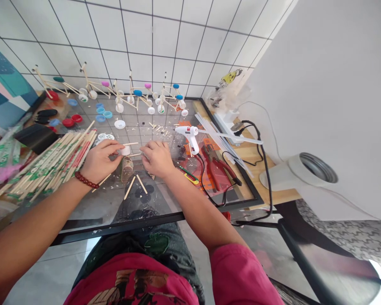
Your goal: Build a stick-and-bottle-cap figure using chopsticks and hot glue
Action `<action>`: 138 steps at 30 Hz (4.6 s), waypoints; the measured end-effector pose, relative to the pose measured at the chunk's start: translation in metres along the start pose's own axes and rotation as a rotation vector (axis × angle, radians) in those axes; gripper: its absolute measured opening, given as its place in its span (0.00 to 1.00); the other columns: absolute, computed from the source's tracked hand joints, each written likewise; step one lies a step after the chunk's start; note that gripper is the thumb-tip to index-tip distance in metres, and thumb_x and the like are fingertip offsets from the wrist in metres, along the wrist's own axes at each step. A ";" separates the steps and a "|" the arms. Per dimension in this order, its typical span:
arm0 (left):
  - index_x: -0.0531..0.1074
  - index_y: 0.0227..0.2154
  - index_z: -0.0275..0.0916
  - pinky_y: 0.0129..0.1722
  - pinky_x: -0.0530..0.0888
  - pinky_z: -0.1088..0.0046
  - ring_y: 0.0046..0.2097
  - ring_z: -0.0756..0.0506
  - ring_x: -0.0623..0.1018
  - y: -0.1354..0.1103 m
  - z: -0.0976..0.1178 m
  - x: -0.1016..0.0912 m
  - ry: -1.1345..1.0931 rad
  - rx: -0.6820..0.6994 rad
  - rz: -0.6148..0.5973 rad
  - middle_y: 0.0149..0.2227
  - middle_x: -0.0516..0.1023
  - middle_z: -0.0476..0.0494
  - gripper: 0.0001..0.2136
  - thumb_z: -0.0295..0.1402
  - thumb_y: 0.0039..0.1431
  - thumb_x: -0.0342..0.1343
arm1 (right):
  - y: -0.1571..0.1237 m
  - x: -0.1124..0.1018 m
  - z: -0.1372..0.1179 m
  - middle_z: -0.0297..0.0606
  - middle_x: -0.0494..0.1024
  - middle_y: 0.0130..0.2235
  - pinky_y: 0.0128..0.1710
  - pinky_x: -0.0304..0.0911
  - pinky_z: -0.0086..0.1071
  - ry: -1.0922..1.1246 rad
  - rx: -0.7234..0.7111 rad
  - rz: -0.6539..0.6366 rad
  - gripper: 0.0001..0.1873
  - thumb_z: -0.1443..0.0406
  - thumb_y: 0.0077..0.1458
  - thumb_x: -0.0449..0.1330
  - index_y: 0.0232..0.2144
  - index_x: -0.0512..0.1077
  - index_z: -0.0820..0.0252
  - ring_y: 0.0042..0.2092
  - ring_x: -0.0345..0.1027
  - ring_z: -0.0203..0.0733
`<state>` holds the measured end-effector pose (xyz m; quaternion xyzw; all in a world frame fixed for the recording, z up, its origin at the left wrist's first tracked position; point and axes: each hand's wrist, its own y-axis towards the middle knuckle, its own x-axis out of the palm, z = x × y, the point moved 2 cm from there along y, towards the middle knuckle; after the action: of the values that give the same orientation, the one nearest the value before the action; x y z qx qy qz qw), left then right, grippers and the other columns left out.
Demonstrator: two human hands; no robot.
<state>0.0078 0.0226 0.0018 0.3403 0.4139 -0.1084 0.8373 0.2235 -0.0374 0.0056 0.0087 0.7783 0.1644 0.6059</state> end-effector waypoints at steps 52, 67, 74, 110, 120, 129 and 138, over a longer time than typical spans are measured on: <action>0.85 0.46 0.41 0.49 0.82 0.59 0.47 0.38 0.84 -0.001 0.012 -0.007 0.023 0.009 0.004 0.50 0.84 0.38 0.15 0.34 0.62 0.56 | 0.011 -0.001 0.021 0.46 0.81 0.63 0.68 0.54 0.62 0.279 0.153 -0.003 0.35 0.68 0.58 0.61 0.68 0.68 0.54 0.68 0.65 0.60; 0.84 0.45 0.41 0.44 0.82 0.60 0.45 0.38 0.85 -0.001 0.012 -0.006 0.027 -0.005 -0.013 0.51 0.85 0.39 0.15 0.33 0.60 0.57 | 0.015 0.014 0.024 0.45 0.78 0.60 0.51 0.72 0.37 0.559 0.102 0.078 0.49 0.73 0.53 0.57 0.76 0.56 0.53 0.47 0.78 0.41; 0.85 0.46 0.41 0.45 0.83 0.62 0.46 0.39 0.85 -0.001 0.012 -0.006 0.026 0.002 -0.008 0.51 0.84 0.39 0.15 0.33 0.60 0.57 | 0.014 0.016 0.028 0.44 0.78 0.58 0.46 0.72 0.34 0.569 0.100 0.129 0.50 0.76 0.49 0.57 0.75 0.57 0.53 0.46 0.76 0.41; 0.85 0.47 0.40 0.44 0.81 0.60 0.41 0.40 0.84 -0.001 0.018 -0.007 0.057 -0.024 -0.028 0.52 0.85 0.38 0.17 0.34 0.61 0.54 | 0.018 0.029 0.031 0.36 0.89 0.38 0.46 0.79 0.37 0.793 0.283 0.209 0.10 0.58 0.57 0.69 0.39 0.85 0.54 0.39 0.82 0.44; 0.85 0.48 0.42 0.46 0.80 0.60 0.47 0.37 0.84 -0.002 0.015 -0.003 0.062 -0.030 -0.037 0.53 0.84 0.39 0.17 0.34 0.60 0.55 | 0.016 0.030 0.029 0.37 0.88 0.38 0.50 0.77 0.38 0.798 0.307 0.192 0.18 0.59 0.55 0.68 0.47 0.82 0.58 0.40 0.82 0.43; 0.84 0.48 0.41 0.43 0.80 0.61 0.42 0.40 0.84 -0.002 0.017 -0.004 0.064 -0.028 -0.040 0.53 0.84 0.40 0.17 0.33 0.59 0.56 | 0.015 0.030 0.027 0.39 0.89 0.40 0.54 0.76 0.41 0.785 0.307 0.174 0.22 0.52 0.58 0.69 0.48 0.81 0.58 0.42 0.84 0.45; 0.84 0.49 0.41 0.45 0.81 0.58 0.43 0.38 0.85 -0.002 0.018 -0.004 0.072 -0.033 -0.060 0.54 0.84 0.39 0.17 0.33 0.61 0.56 | 0.016 0.030 0.027 0.39 0.88 0.40 0.51 0.76 0.38 0.775 0.305 0.166 0.20 0.54 0.59 0.68 0.49 0.80 0.58 0.42 0.83 0.43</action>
<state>0.0153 0.0089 0.0120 0.3177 0.4554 -0.1144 0.8238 0.2384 -0.0092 -0.0246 0.0984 0.9606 0.0864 0.2450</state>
